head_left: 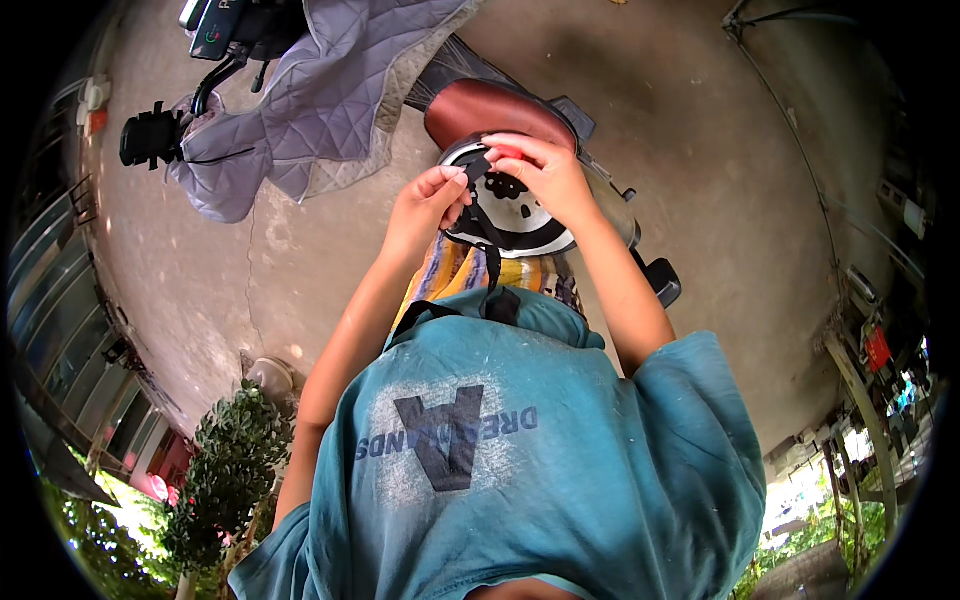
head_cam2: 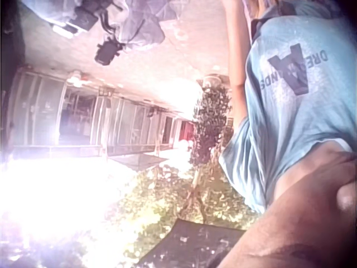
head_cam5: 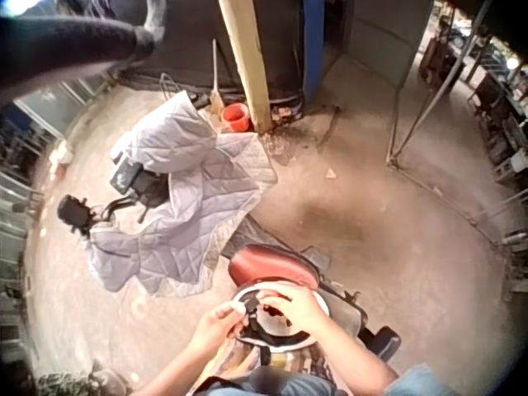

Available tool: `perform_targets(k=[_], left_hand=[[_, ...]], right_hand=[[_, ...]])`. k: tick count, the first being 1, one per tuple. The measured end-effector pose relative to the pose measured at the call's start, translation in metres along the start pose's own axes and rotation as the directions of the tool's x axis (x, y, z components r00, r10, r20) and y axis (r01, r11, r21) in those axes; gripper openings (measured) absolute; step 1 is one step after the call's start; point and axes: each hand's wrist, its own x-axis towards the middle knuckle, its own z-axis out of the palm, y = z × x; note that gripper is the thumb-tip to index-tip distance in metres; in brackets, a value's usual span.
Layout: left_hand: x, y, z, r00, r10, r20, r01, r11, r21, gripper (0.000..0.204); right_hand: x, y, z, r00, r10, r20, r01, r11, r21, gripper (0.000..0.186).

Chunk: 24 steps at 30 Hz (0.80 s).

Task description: The person repairs the chin strap buckle of a white helmet by hand, handling and adjusting the small plastic and fabric components.

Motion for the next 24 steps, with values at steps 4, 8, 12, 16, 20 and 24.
perform_targets(k=[4, 8, 12, 16, 20, 24], left_hand=[[0.005, 0.004, 0.005, 0.999, 0.003, 0.038, -0.002, 1.0, -0.017, 0.018], [0.009, 0.009, 0.018, 0.998, -0.025, 0.066, 0.029, 0.997, -0.069, 0.018], [0.013, 0.014, 0.034, 0.996, -0.084, 0.035, 0.088, 0.987, -0.131, 0.017], [0.016, 0.021, 0.041, 0.994, -0.103, 0.045, 0.109, 0.98, -0.167, 0.017], [0.018, 0.023, 0.043, 0.991, -0.122, 0.048, 0.129, 0.967, -0.219, 0.017], [0.018, 0.025, 0.045, 0.991, -0.13, 0.032, 0.134, 0.963, -0.234, 0.016]], right_hand=[[0.003, 0.004, -0.008, 0.996, 0.062, 0.067, -0.078, 0.96, 0.268, 0.036], [0.002, 0.007, -0.015, 0.992, 0.053, 0.116, -0.101, 0.881, 0.462, 0.041], [0.002, 0.006, -0.015, 0.994, 0.01, 0.109, -0.059, 0.887, 0.457, 0.043], [0.004, 0.007, -0.011, 0.998, -0.03, 0.056, 0.007, 0.928, 0.373, 0.043], [0.004, 0.001, -0.008, 0.999, -0.024, 0.022, 0.015, 0.941, 0.339, 0.04], [0.004, 0.004, -0.006, 0.998, -0.058, -0.019, 0.061, 0.959, 0.275, 0.039]])
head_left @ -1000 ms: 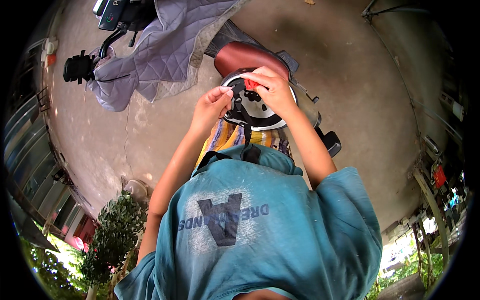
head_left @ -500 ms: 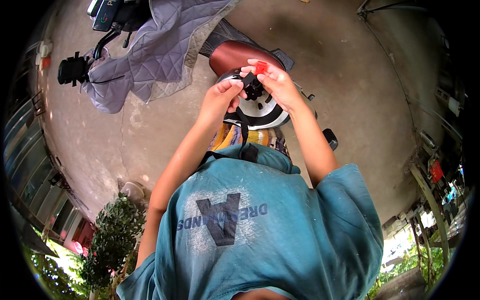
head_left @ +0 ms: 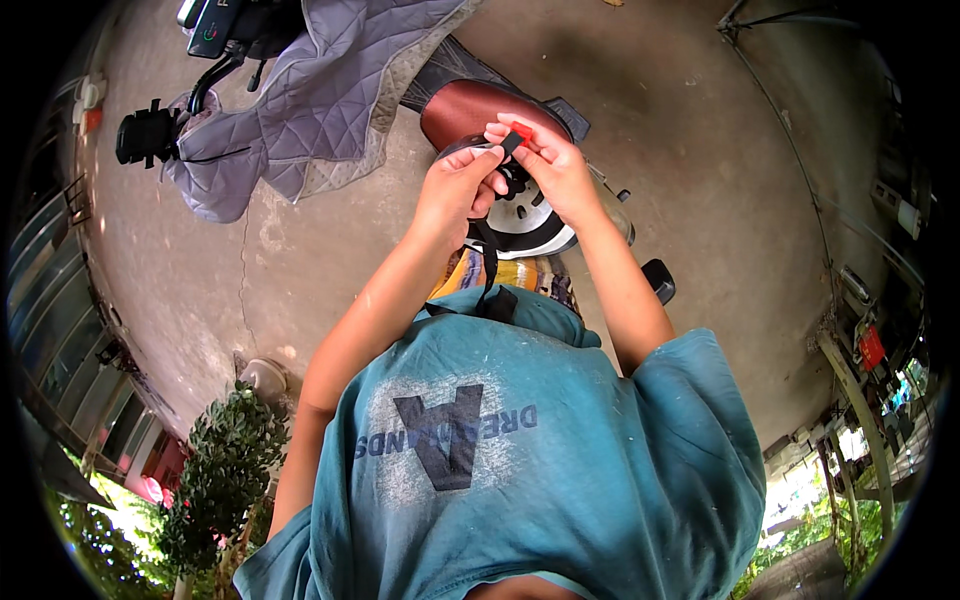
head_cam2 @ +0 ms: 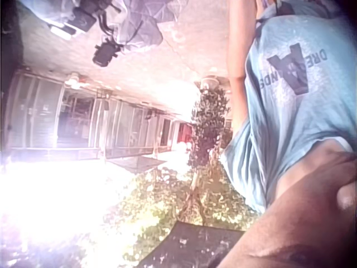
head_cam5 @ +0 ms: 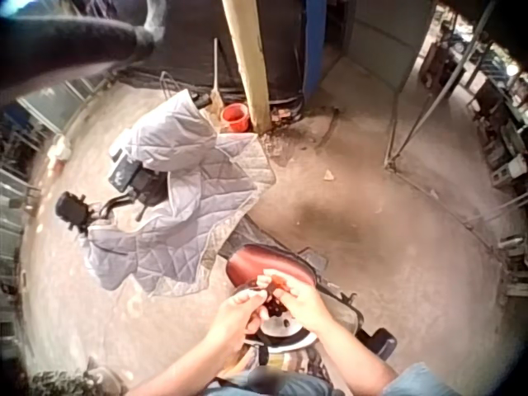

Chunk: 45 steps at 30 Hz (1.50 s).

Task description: The person repairs the chin strap buckle of a white helmet by hand, handling and adjusting the small plastic and fabric components.

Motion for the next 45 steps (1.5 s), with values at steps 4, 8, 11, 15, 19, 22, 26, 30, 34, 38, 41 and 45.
perform_targets(k=[4, 8, 11, 15, 19, 22, 26, 30, 34, 38, 41, 45], left_hand=[[0.002, -0.002, 0.001, 1.0, 0.013, -0.028, -0.013, 1.0, -0.007, 0.015], [0.001, 0.0, 0.004, 0.998, 0.036, -0.059, -0.036, 0.999, -0.012, 0.014], [0.002, 0.0, 0.006, 0.995, 0.079, -0.052, -0.08, 0.997, -0.014, 0.013], [0.004, -0.003, 0.007, 0.988, 0.148, -0.041, -0.147, 0.988, 0.037, 0.013], [0.01, -0.01, 0.007, 0.961, 0.27, -0.055, -0.259, 0.953, 0.158, 0.013], [0.018, -0.014, 0.002, 0.938, 0.345, -0.033, -0.323, 0.904, 0.281, 0.012], [0.022, -0.02, 0.009, 0.804, 0.594, 0.026, -0.537, 0.706, 0.462, 0.021], [0.023, -0.02, 0.016, 0.755, 0.655, 0.023, -0.472, 0.519, 0.712, 0.032], [0.021, -0.013, 0.027, 0.633, 0.773, 0.048, -0.417, 0.287, 0.863, 0.031], [0.023, -0.015, 0.022, 0.556, 0.825, 0.105, -0.434, 0.18, 0.883, 0.026], [0.022, -0.018, 0.019, 0.608, 0.789, 0.089, -0.405, 0.212, 0.89, 0.024], [0.021, -0.02, 0.015, 0.666, 0.728, 0.162, -0.445, 0.214, 0.869, 0.023]], right_hand=[[0.001, 0.001, 0.003, 0.997, -0.066, -0.048, 0.057, 0.983, -0.172, 0.04], [0.001, 0.003, 0.009, 0.976, -0.214, -0.05, 0.183, 0.917, -0.354, 0.043], [0.002, 0.004, 0.006, 0.958, -0.287, -0.022, 0.239, 0.834, -0.497, 0.047], [0.0, -0.005, 0.011, 0.957, -0.288, -0.03, 0.231, 0.824, -0.518, 0.05], [-0.001, -0.003, 0.007, 0.963, -0.268, -0.027, 0.231, 0.874, -0.428, 0.04], [0.001, -0.001, 0.004, 0.969, -0.21, -0.13, 0.177, 0.957, -0.231, 0.03], [0.004, 0.013, 0.002, 0.946, -0.047, -0.322, 0.024, 0.997, -0.076, 0.025], [0.002, -0.002, 0.01, 0.939, 0.033, -0.343, -0.029, 0.999, 0.016, 0.019], [0.002, -0.006, 0.014, 0.894, 0.01, -0.448, 0.004, 1.0, 0.03, 0.016], [0.01, -0.015, -0.004, 0.808, -0.02, -0.589, 0.067, 0.996, 0.057, 0.016], [0.017, -0.018, -0.031, 0.725, -0.013, -0.689, 0.156, 0.977, 0.145, 0.016], [0.021, -0.03, -0.059, 0.735, 0.025, -0.677, 0.259, 0.913, 0.316, 0.018]])
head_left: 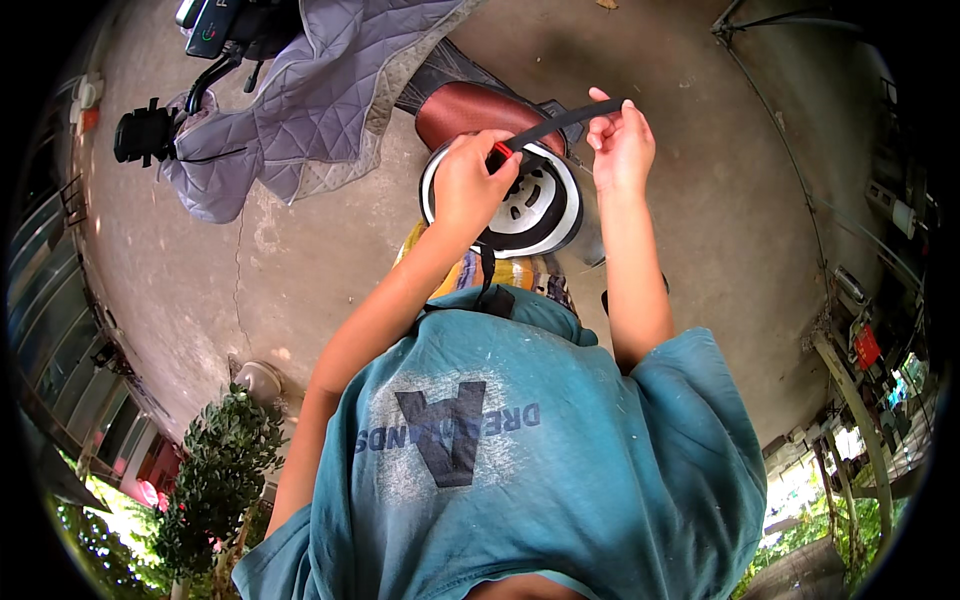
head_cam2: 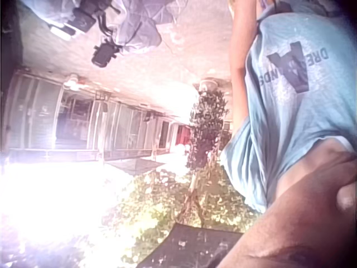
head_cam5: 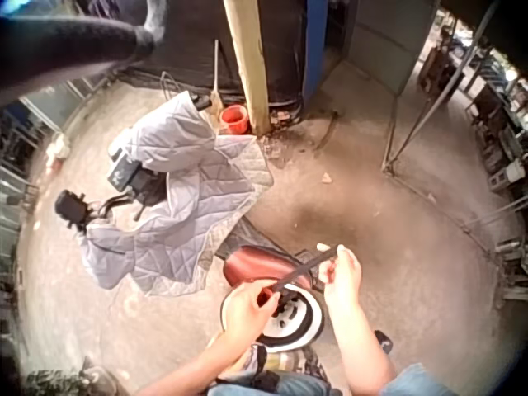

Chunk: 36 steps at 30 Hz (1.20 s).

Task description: The person repairs the chin strap buckle of a white helmet by hand, handling and adjusting the small plastic and fabric components.

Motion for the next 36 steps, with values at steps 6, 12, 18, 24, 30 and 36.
perform_targets(k=[6, 12, 18, 24, 30, 36], left_hand=[[-0.001, -0.021, 0.011, 0.982, -0.089, 0.164, 0.118, 0.976, -0.182, 0.033], [-0.001, -0.024, 0.007, 0.99, -0.035, 0.138, 0.051, 0.992, -0.114, 0.035], [-0.004, -0.037, 0.016, 0.994, -0.066, 0.085, 0.1, 0.848, -0.52, 0.035], [-0.007, -0.041, 0.009, 0.952, -0.161, 0.26, 0.302, 0.62, -0.724, 0.033], [-0.008, -0.043, 0.005, 0.949, -0.13, 0.286, 0.312, 0.501, -0.807, 0.032], [-0.01, -0.033, 0.005, 0.974, -0.115, 0.195, 0.212, 0.771, -0.601, 0.034]], right_hand=[[-0.005, -0.01, -0.001, 0.915, 0.148, 0.376, -0.239, 0.948, 0.209, 0.026], [-0.044, -0.039, 0.032, 0.776, 0.217, 0.592, -0.344, 0.932, 0.109, 0.036], [-0.034, -0.015, 0.011, 0.785, 0.33, 0.525, -0.068, 0.887, -0.457, 0.025], [-0.048, -0.007, 0.012, 0.83, 0.354, 0.431, 0.075, 0.695, -0.715, 0.013], [-0.057, 0.01, 0.009, 0.849, 0.246, 0.467, 0.198, 0.672, -0.713, 0.014], [-0.063, 0.018, 0.008, 0.897, 0.178, 0.406, 0.153, 0.735, -0.66, 0.013]])
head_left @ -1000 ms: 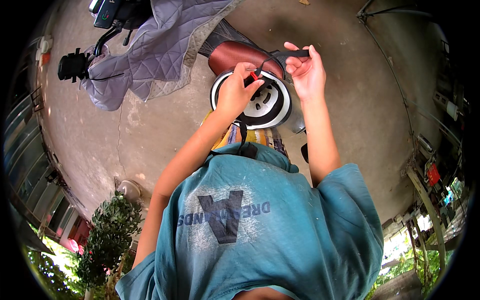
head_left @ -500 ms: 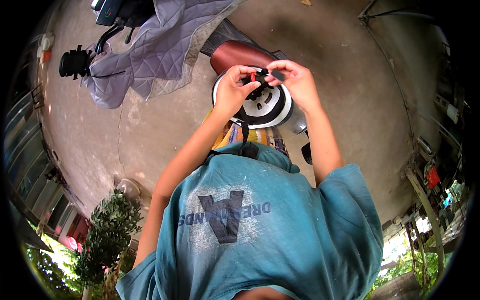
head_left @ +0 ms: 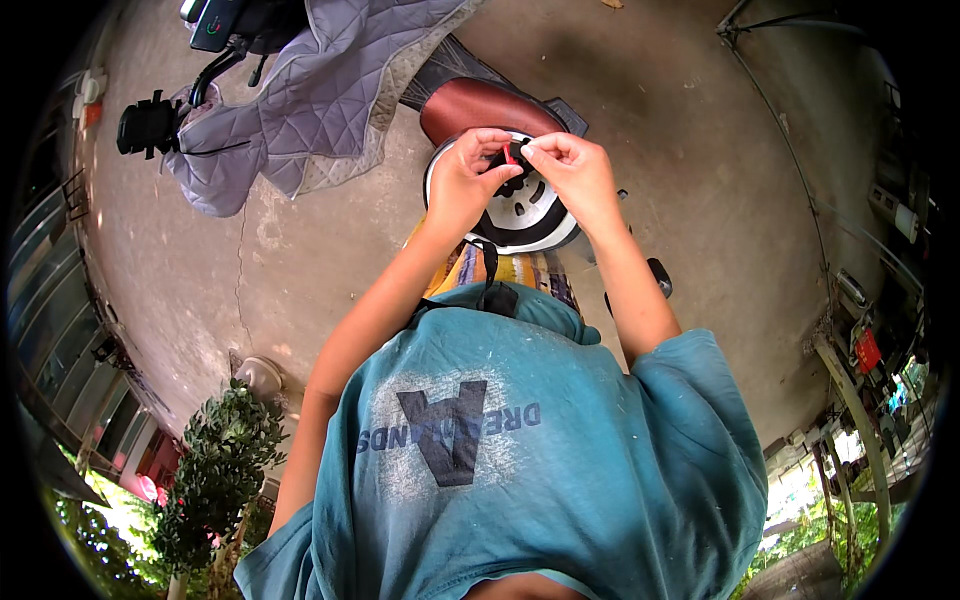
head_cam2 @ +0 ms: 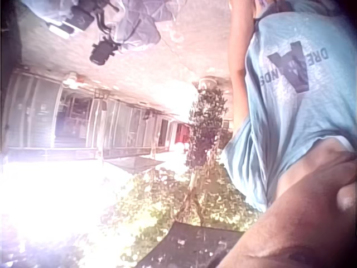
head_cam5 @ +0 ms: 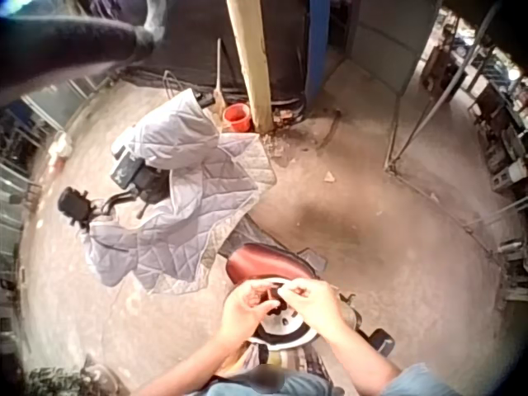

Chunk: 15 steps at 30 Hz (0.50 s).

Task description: The person repairs the chin strap buckle of a white helmet by hand, handling and adjusting the small plastic and fabric components.

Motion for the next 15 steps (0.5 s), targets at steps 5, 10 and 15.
perform_targets(k=[5, 10, 15], left_hand=[[-0.004, 0.012, 0.005, 0.993, 0.087, -0.074, -0.061, 0.951, 0.302, 0.041], [-0.007, 0.024, 0.006, 0.982, 0.185, -0.031, -0.145, 0.852, 0.503, 0.043], [-0.008, 0.023, 0.006, 0.977, 0.213, -0.024, -0.175, 0.857, 0.485, 0.043]], right_hand=[[-0.003, -0.004, -0.002, 0.994, 0.094, -0.046, -0.093, 0.995, 0.032, 0.013], [-0.005, -0.005, -0.003, 0.996, 0.088, -0.023, -0.087, 0.996, 0.032, 0.013], [-0.004, -0.004, -0.008, 0.979, 0.204, 0.013, -0.203, 0.961, 0.187, 0.014]])
